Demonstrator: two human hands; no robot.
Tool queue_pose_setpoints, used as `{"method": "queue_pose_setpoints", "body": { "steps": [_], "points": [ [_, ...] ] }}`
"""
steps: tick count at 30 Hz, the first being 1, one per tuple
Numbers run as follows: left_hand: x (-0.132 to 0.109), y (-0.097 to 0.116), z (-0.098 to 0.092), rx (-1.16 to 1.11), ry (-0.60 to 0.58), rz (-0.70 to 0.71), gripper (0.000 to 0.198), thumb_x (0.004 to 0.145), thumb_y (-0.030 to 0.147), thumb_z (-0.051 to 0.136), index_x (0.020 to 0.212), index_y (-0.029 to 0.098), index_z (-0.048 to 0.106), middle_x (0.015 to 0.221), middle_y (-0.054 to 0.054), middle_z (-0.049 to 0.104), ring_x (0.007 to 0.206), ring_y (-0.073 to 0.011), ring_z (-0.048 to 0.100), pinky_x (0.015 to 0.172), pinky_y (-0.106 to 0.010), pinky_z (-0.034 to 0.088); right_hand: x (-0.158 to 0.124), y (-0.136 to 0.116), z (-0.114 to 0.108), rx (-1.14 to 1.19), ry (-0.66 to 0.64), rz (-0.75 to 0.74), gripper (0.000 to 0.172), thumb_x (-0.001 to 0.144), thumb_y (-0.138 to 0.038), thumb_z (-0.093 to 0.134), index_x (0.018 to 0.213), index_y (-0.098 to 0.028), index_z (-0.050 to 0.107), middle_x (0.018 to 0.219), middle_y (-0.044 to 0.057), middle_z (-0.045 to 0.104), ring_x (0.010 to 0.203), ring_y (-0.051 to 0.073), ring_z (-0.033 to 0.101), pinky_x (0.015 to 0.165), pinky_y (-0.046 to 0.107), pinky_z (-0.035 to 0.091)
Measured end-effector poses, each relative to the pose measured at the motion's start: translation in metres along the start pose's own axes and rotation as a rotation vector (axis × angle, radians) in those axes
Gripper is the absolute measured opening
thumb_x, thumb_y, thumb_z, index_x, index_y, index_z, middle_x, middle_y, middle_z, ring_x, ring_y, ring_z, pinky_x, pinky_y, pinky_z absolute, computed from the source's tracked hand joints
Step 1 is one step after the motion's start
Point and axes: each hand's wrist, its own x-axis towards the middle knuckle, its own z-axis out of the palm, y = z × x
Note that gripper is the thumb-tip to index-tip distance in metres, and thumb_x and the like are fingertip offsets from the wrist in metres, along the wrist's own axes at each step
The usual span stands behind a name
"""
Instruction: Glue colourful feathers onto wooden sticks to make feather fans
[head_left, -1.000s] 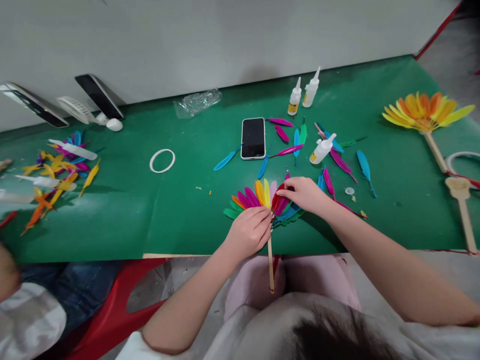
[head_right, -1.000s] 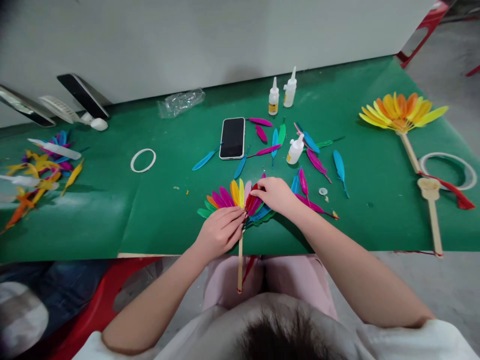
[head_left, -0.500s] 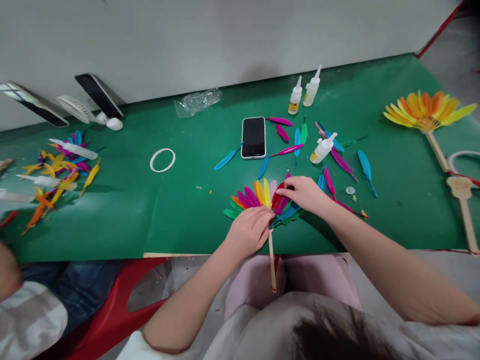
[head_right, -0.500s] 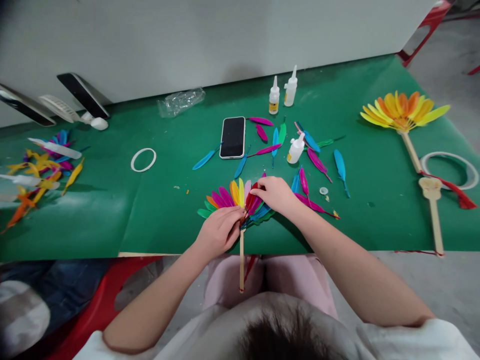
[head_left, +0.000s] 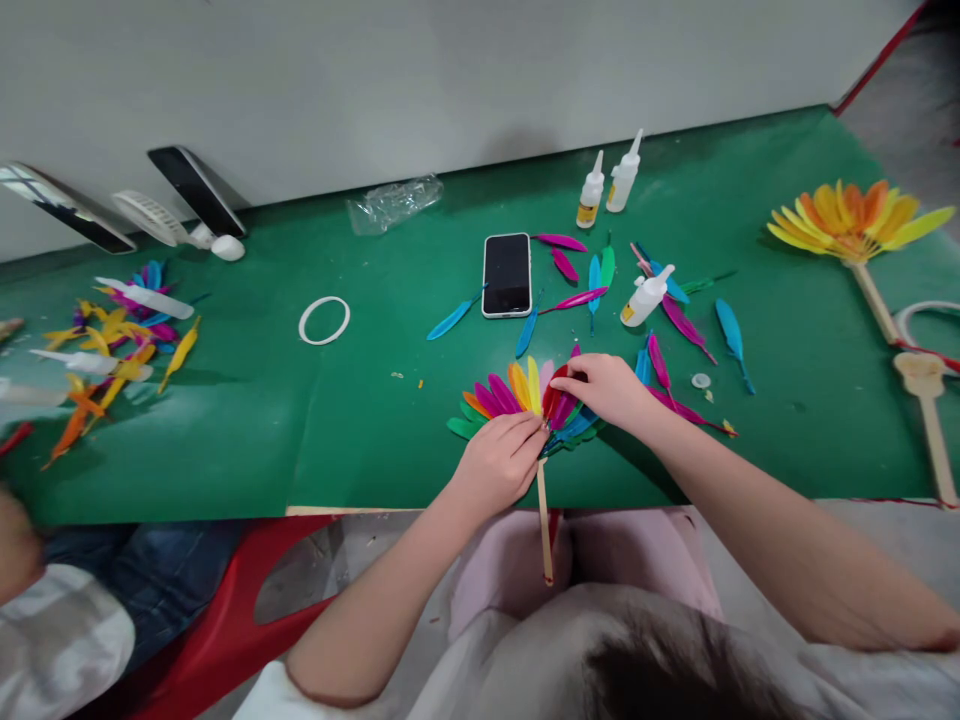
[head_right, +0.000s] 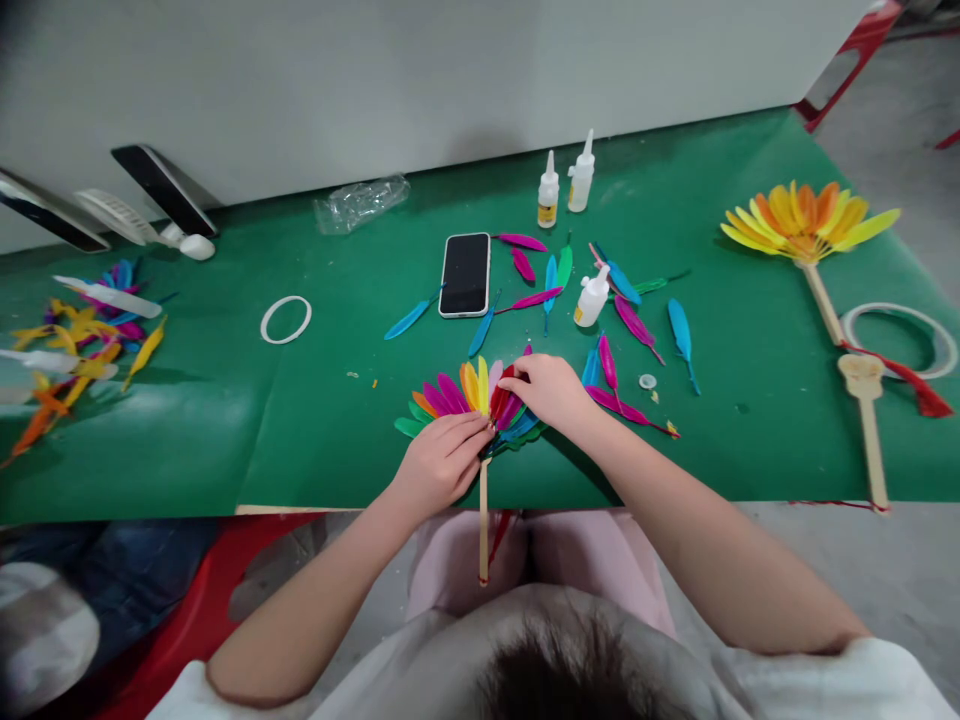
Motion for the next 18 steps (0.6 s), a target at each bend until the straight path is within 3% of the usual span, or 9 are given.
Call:
{"method": "queue_pose_setpoints", "body": {
  "steps": [4, 7, 9, 12, 15, 18],
  "points": [
    [0.001, 0.001, -0.001, -0.004, 0.003, 0.008, 0.026, 0.084, 0.015, 0.048, 0.106, 0.008, 0.060, 0.105, -0.014, 0.066, 0.105, -0.0223, 0.058, 0.088, -0.039, 0.052, 0.000, 0.003, 0.000, 0.059, 0.051, -0.020, 0.025, 0.079, -0.034, 0.057, 0.059, -0.018, 0.060, 0.058, -0.001, 0.058, 0.054, 0.012, 0.050, 0.052, 0.024, 0.034],
    [0.001, 0.001, -0.001, 0.006, 0.010, 0.012, 0.027, 0.083, 0.014, 0.048, 0.106, 0.007, 0.060, 0.104, -0.014, 0.066, 0.104, -0.0232, 0.058, 0.087, -0.039, 0.052, -0.008, 0.003, -0.001, 0.113, 0.140, -0.026, 0.017, 0.082, -0.031, 0.054, 0.082, -0.019, 0.065, 0.073, 0.001, 0.065, 0.064, 0.014, 0.056, 0.060, 0.025, 0.042],
    [0.001, 0.001, -0.001, 0.006, 0.015, 0.007, 0.026, 0.083, 0.014, 0.048, 0.106, 0.008, 0.061, 0.104, -0.014, 0.066, 0.103, -0.0231, 0.058, 0.087, -0.039, 0.052, -0.018, 0.000, -0.002, 0.117, 0.248, -0.049, 0.020, 0.085, -0.029, 0.050, 0.095, -0.018, 0.063, 0.084, 0.005, 0.065, 0.075, 0.016, 0.057, 0.069, 0.028, 0.045],
    [0.001, 0.001, -0.001, 0.008, 0.025, -0.006, 0.026, 0.084, 0.014, 0.047, 0.105, 0.009, 0.061, 0.105, -0.014, 0.065, 0.100, -0.0225, 0.059, 0.085, -0.038, 0.053, -0.038, -0.004, 0.000, 0.039, 0.387, -0.250, 0.022, 0.086, -0.020, 0.046, 0.099, -0.018, 0.064, 0.091, 0.008, 0.064, 0.089, 0.020, 0.054, 0.081, 0.035, 0.045],
    [0.001, 0.002, -0.001, 0.019, 0.022, -0.010, 0.026, 0.084, 0.014, 0.047, 0.105, 0.008, 0.061, 0.103, -0.014, 0.065, 0.099, -0.0229, 0.059, 0.084, -0.038, 0.053, -0.053, -0.004, 0.004, -0.070, 0.355, -0.417, 0.027, 0.083, -0.013, 0.046, 0.100, -0.019, 0.066, 0.096, 0.008, 0.063, 0.094, 0.023, 0.051, 0.085, 0.040, 0.045],
    [0.000, 0.002, -0.002, 0.024, 0.012, 0.005, 0.027, 0.085, 0.015, 0.047, 0.107, 0.009, 0.060, 0.102, -0.013, 0.066, 0.103, -0.0229, 0.058, 0.086, -0.038, 0.052, -0.055, -0.003, 0.006, -0.120, 0.341, -0.410, 0.031, 0.082, -0.011, 0.046, 0.105, -0.020, 0.066, 0.101, 0.009, 0.063, 0.099, 0.024, 0.050, 0.087, 0.042, 0.046]
  ]
}}
